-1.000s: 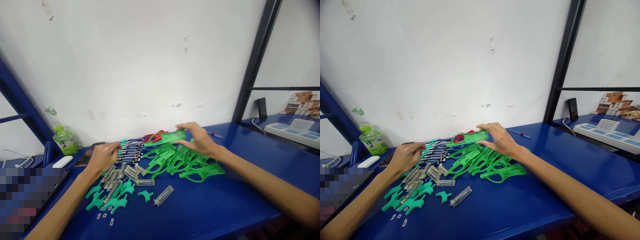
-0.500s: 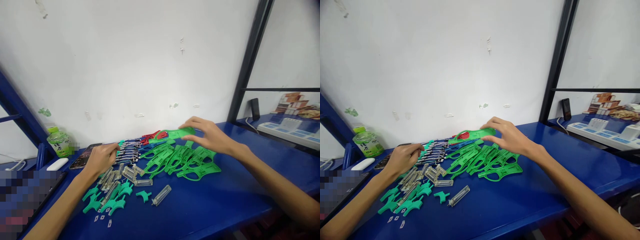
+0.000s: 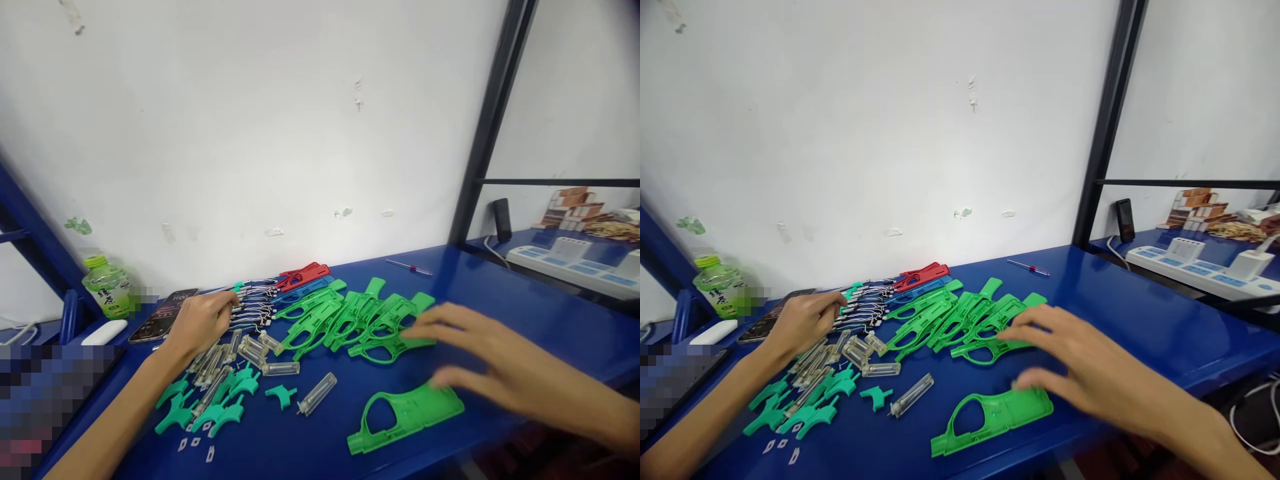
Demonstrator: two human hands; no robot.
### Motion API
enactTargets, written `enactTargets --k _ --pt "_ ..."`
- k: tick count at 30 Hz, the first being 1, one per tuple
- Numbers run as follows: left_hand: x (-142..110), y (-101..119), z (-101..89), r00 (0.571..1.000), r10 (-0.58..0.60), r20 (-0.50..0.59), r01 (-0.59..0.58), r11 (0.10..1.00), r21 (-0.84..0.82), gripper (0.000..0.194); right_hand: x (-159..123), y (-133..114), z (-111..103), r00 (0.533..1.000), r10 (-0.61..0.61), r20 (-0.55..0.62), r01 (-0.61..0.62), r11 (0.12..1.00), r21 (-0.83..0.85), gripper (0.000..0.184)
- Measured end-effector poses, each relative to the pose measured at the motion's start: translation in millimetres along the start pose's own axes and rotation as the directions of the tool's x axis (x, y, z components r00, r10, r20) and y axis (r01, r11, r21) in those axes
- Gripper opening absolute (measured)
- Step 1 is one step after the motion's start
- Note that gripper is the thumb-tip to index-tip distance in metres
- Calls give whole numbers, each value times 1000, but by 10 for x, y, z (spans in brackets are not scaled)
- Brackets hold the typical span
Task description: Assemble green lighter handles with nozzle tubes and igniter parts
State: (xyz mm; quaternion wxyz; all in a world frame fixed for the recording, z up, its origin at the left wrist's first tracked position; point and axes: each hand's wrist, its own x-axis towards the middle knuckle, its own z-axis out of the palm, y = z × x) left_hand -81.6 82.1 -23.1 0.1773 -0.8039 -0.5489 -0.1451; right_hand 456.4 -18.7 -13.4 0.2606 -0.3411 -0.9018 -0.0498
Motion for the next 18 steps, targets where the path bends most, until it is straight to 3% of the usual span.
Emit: enactTargets --k 2,4,9,13,18 --pt "-1 7 -15 1000 -9 14 9 1000 5 26 309 209 -83 1000 -19 -13 19 999 40 30" --pt "0 19 -28 1000 -16 27 16 1000 11 26 634 512 -77 999 -25 30 23 998 58 28" --pt "3 46 -42 998 -27 49 26 999 26 26 1242 1280 265 947 -98 307 43 982 182 28" --pt "2 53 -55 998 -34 58 33 999 25 26 1372 1613 506 881 -93 463 -22 971 237 33" --pt "1 63 -78 998 -28 62 27 999 23 26 1321 1877 588 836 9 549 -155 963 220 36"
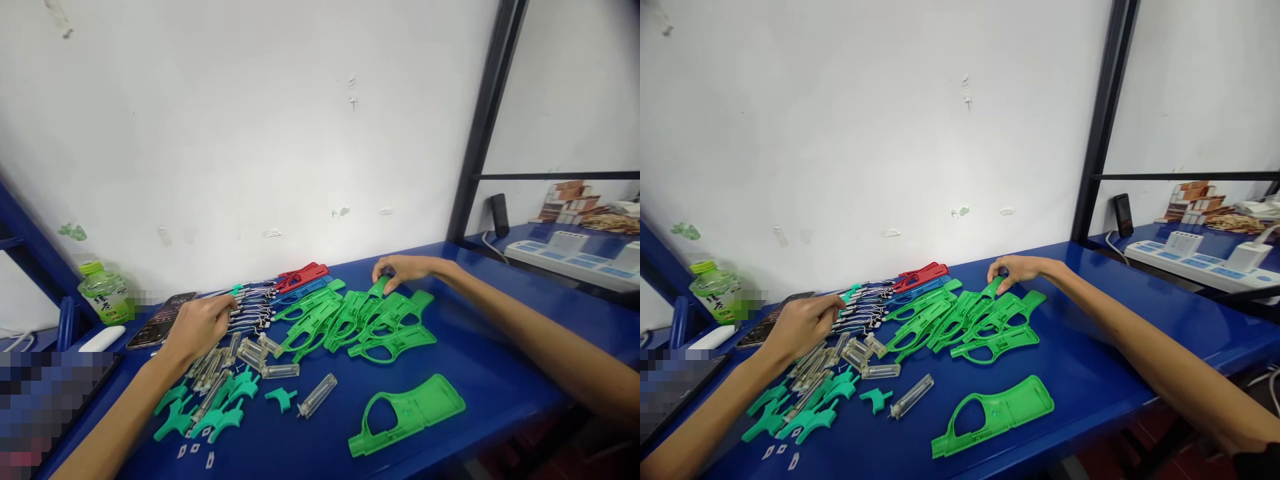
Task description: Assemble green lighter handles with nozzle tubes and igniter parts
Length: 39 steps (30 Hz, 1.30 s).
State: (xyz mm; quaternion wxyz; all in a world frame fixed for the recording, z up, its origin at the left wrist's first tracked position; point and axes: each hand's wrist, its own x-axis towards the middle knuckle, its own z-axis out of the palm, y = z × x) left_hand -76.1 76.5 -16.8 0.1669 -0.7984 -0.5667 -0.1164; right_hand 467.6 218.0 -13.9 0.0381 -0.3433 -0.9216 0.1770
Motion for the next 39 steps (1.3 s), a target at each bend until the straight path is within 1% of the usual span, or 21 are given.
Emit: enactTargets --k 5,9,12,16,18,20,23,25,29,32,35,37,39 --pt "-2 15 -6 1000 13 -12 -13 1000 -4 25 -63 181 -21 996 93 17 -94 994 54 37" --pt "0 24 -13 1000 9 -9 -9 1000 -12 25 -131 251 -57 990 143 15 -144 985 95 39" --pt "4 27 -17 1000 4 -4 -4 1000 -16 25 -190 272 -79 984 179 -10 -177 978 109 40" --pt "2 31 -12 1000 -1 -1 1 1000 -18 25 -248 256 -110 975 205 -88 -197 976 93 39" --pt "1 34 -6 1000 -4 1 4 1000 -19 25 -254 224 -123 964 212 -163 -203 977 69 39" --pt "4 37 -1 1000 -5 0 5 1000 -21 25 -239 172 -123 940 218 -261 -217 976 32 39" --pt "9 36 7 1000 -3 -11 3 1000 -28 25 -190 51 -83 892 215 -398 -245 969 -27 38" --pt "10 31 15 1000 3 -25 -4 999 -35 25 -159 -56 -37 868 198 -455 -253 965 -63 38" --pt "9 18 32 997 34 -73 -38 997 -64 24 -139 -310 46 846 144 -513 -240 963 -126 40" --pt "9 56 2 986 61 -156 -77 992 -101 24 -137 -527 82 836 82 -543 -206 963 -172 40" --pt "8 217 -118 954 91 -287 -136 981 -141 26 -105 -796 130 816 -1 -578 -153 964 -218 39" --pt "4 409 -239 920 131 -370 -201 967 -157 30 -73 -1011 187 803 -68 -592 -103 962 -251 40" --pt "-2 644 -353 882 197 -429 -288 945 -156 32 -49 -1238 263 800 -142 -583 -39 957 -286 41"
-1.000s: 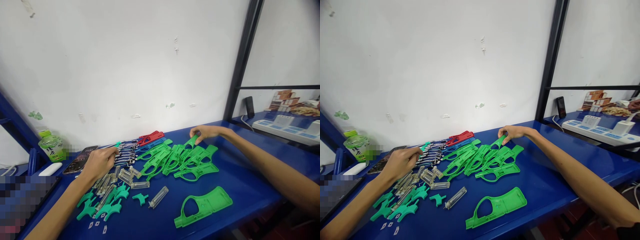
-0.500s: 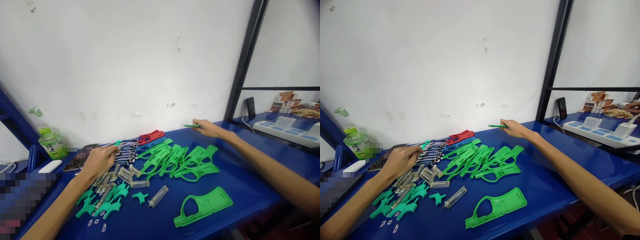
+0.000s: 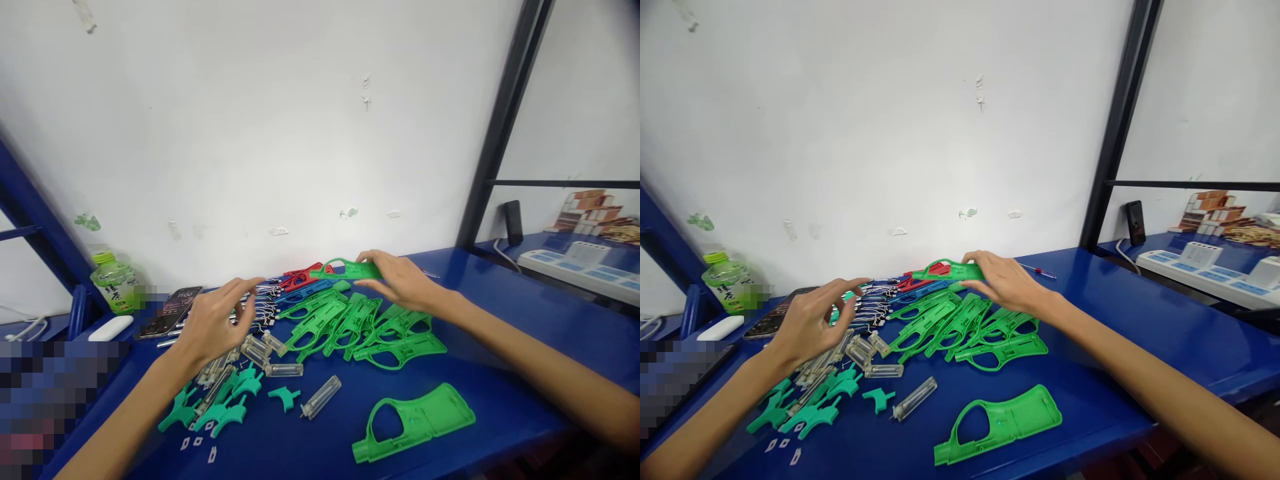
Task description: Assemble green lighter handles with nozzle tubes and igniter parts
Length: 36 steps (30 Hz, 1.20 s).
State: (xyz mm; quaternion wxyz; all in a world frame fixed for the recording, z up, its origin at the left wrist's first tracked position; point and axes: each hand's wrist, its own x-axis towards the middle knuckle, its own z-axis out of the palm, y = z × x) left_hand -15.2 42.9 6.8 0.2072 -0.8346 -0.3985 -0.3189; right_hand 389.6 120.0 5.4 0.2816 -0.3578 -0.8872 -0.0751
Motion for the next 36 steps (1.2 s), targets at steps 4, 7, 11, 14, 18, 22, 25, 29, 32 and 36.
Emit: enactTargets --k 4,7,11,14,18,22,25,29,32,36 --pt "91 383 30 986 164 -17 -164 986 -32 44 -41 -407 27 991 -124 42 123 992 34 45" --pt "66 451 99 965 260 -20 -260 965 -20 31 -88 -568 36 984 -156 88 151 987 62 46" --pt "32 375 124 962 270 -43 -270 963 13 19 -99 -591 39 986 -122 113 113 990 87 49" --pt "39 317 113 971 230 -57 -229 973 37 19 -54 -445 36 993 -49 104 41 996 77 45" --pt "34 244 126 982 189 -30 -188 981 41 18 -16 14 60 985 125 118 -128 992 15 39" --pt "4 160 155 988 152 21 -153 988 24 18 -96 559 148 931 302 206 -297 953 -57 37" --pt "-14 111 170 990 128 54 -129 992 12 18 -168 813 205 908 336 251 -329 942 -71 37" --pt "-30 85 184 991 107 80 -107 994 -6 20 -139 842 234 936 227 269 -233 972 -9 37" --pt "-34 91 193 991 102 88 -101 995 -18 21 -64 691 258 951 53 306 -90 990 107 36" --pt "-31 100 196 989 102 106 -100 995 -30 21 -30 488 255 920 -140 365 43 964 262 37"
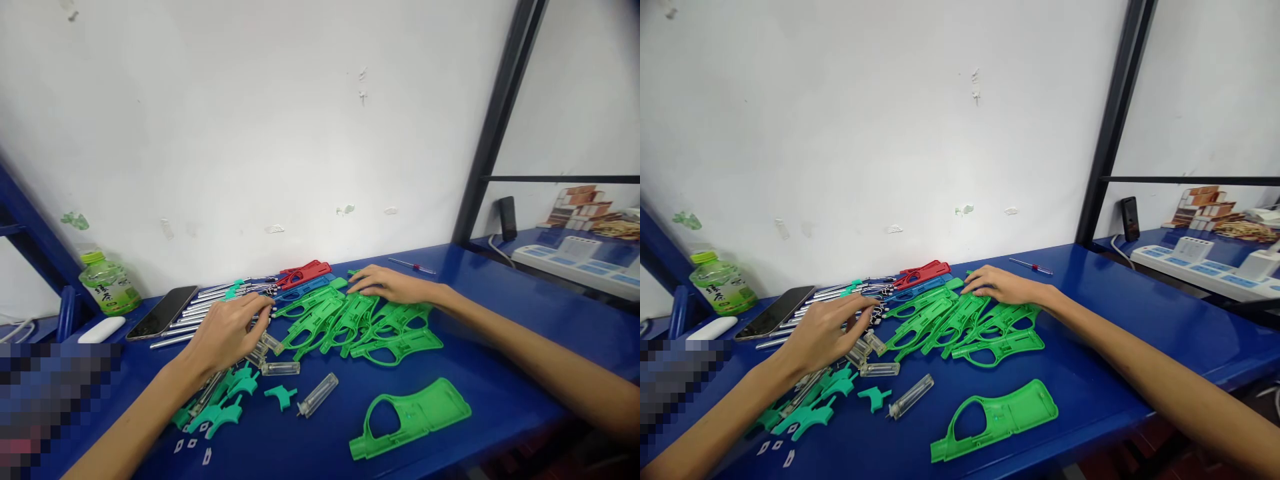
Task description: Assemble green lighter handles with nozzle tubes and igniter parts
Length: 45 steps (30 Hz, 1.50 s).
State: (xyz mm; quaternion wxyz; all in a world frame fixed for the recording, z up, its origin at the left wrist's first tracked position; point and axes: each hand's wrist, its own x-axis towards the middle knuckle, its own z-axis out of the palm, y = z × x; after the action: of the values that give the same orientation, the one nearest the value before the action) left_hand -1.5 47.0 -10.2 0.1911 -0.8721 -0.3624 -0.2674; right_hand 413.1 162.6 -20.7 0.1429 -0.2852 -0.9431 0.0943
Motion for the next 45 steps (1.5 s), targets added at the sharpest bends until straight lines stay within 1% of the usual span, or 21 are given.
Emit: enactTargets --k 3,7,17,26,33,39,45 --pt "2 2 -3 1000 0 9 0 1000 -5 20 -23 -58 -34 998 -50 45 48 998 49 37" --pt "2 4 -4 1000 3 11 -2 1000 -11 20 -33 -62 -79 996 -55 66 50 996 77 36" --pt "5 0 -15 999 -17 48 18 1000 -22 25 -82 -39 -108 995 -10 103 3 998 70 37" --pt "20 29 -16 1000 23 11 -23 1000 -16 17 -80 74 -91 992 51 118 -55 998 30 37" --pt "16 41 -9 999 32 -8 -32 999 -5 16 -123 171 -104 989 85 123 -88 996 21 37" --pt "5 34 2 999 36 -16 -36 999 -3 16 -142 218 -123 985 107 134 -119 989 89 37" --pt "5 29 5 999 45 -20 -45 999 -6 16 -164 267 -182 975 164 153 -196 954 227 36"
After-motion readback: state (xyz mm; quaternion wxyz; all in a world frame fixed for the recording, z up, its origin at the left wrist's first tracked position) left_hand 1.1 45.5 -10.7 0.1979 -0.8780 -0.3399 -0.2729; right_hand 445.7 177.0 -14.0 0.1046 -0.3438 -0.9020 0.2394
